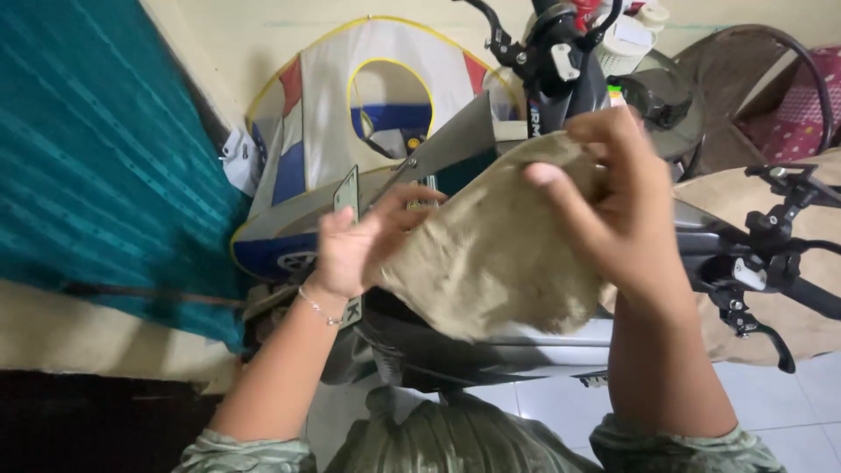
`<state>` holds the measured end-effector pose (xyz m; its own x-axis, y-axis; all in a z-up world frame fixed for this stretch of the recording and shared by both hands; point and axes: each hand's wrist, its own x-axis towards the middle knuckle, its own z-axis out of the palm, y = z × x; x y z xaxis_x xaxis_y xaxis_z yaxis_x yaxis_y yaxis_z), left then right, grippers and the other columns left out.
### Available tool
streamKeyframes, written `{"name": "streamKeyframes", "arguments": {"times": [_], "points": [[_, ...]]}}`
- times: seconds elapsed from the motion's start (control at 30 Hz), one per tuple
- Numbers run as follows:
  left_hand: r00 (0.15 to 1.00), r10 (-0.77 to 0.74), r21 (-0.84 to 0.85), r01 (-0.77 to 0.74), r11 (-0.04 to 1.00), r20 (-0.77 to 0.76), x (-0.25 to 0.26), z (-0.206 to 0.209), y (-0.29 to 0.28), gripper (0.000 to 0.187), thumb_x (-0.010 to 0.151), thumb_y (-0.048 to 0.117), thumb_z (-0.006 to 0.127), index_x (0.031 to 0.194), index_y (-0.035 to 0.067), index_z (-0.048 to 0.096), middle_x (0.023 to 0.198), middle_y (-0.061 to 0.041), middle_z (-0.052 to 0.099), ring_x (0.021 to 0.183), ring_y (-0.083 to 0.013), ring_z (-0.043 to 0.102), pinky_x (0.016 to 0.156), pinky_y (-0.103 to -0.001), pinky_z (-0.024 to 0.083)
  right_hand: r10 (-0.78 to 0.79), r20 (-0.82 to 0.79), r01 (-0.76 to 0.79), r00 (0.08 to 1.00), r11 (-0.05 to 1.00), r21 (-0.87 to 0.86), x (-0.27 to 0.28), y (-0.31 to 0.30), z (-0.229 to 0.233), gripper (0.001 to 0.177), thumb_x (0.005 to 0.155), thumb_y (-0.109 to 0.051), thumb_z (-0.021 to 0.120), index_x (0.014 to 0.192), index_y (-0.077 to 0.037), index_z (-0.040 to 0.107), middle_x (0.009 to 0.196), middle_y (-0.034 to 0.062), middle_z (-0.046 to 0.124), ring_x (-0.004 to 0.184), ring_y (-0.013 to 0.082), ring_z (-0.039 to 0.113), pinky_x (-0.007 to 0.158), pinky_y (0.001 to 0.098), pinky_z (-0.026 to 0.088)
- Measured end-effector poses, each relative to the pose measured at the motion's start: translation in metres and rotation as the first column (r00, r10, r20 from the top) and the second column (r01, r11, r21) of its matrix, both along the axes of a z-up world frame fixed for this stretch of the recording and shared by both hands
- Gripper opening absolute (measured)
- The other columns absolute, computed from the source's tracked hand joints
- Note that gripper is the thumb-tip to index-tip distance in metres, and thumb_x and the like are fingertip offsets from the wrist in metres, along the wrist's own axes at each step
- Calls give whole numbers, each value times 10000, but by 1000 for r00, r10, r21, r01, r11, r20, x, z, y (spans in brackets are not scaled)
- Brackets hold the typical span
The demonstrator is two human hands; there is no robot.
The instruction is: Wiping down the front of a motorcycle and a nearby door using a cleaning cloth.
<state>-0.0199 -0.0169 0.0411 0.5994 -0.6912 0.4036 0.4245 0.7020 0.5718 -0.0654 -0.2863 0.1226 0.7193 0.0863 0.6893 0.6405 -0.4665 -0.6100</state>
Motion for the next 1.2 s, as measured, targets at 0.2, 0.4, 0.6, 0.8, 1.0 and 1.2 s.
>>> {"name": "streamKeyframes", "arguments": {"times": [0.2,0.4,0.6,0.8,1.0,1.2], "points": [[955,-18,615,-176,769,295,-5,-22,-17,605,988,335,698,1442,-21,512,1329,-109,629,1178,-147,609,1021,-321,505,-1,-73,-11,997,986,-167,16,6,-3,326,955,-170,831,1146,-20,614,966,70,691,848,97,616,756,270,523],[960,268,583,-262,769,77,0,-40,-23,377,1088,233,528,1283,-72,634,1154,-114,729,1016,-176,715,916,-341,581,5,192,73,981,916,-395,9,1,-23,251,864,-171,830,1028,-94,657,926,59,700,817,203,697,734,340,537],[984,180,336,-165,927,-13,-5,-21,-19,465,1102,201,491,1477,-72,522,1289,-164,691,1115,-210,696,1010,-384,563,447,153,-367,881,851,-376,-31,37,-16,381,803,-369,847,1035,-130,662,987,21,693,946,247,733,743,330,569],[990,137,341,-136,930,20,-16,9,-17,453,1099,202,463,1435,-92,540,1278,-194,698,1119,-247,714,1017,-410,577,378,-91,-360,921,918,166,-13,41,-39,641,981,-423,735,1379,4,472,1183,38,632,1084,112,630,914,248,502],[963,161,495,-251,832,217,10,-1,9,409,1065,134,488,1399,-80,590,1266,-193,703,1115,-235,704,1013,-391,573,177,-617,-273,767,960,-65,-9,31,-59,397,885,-378,768,924,5,671,648,29,500,652,60,454,532,279,405],[897,392,362,-440,821,203,50,-30,24,395,999,58,445,1334,-83,598,1328,-191,668,1231,-264,651,1118,-412,495,232,-606,-203,761,972,118,16,57,-75,311,973,-310,729,998,-8,656,724,23,547,678,85,497,552,291,425]]}}
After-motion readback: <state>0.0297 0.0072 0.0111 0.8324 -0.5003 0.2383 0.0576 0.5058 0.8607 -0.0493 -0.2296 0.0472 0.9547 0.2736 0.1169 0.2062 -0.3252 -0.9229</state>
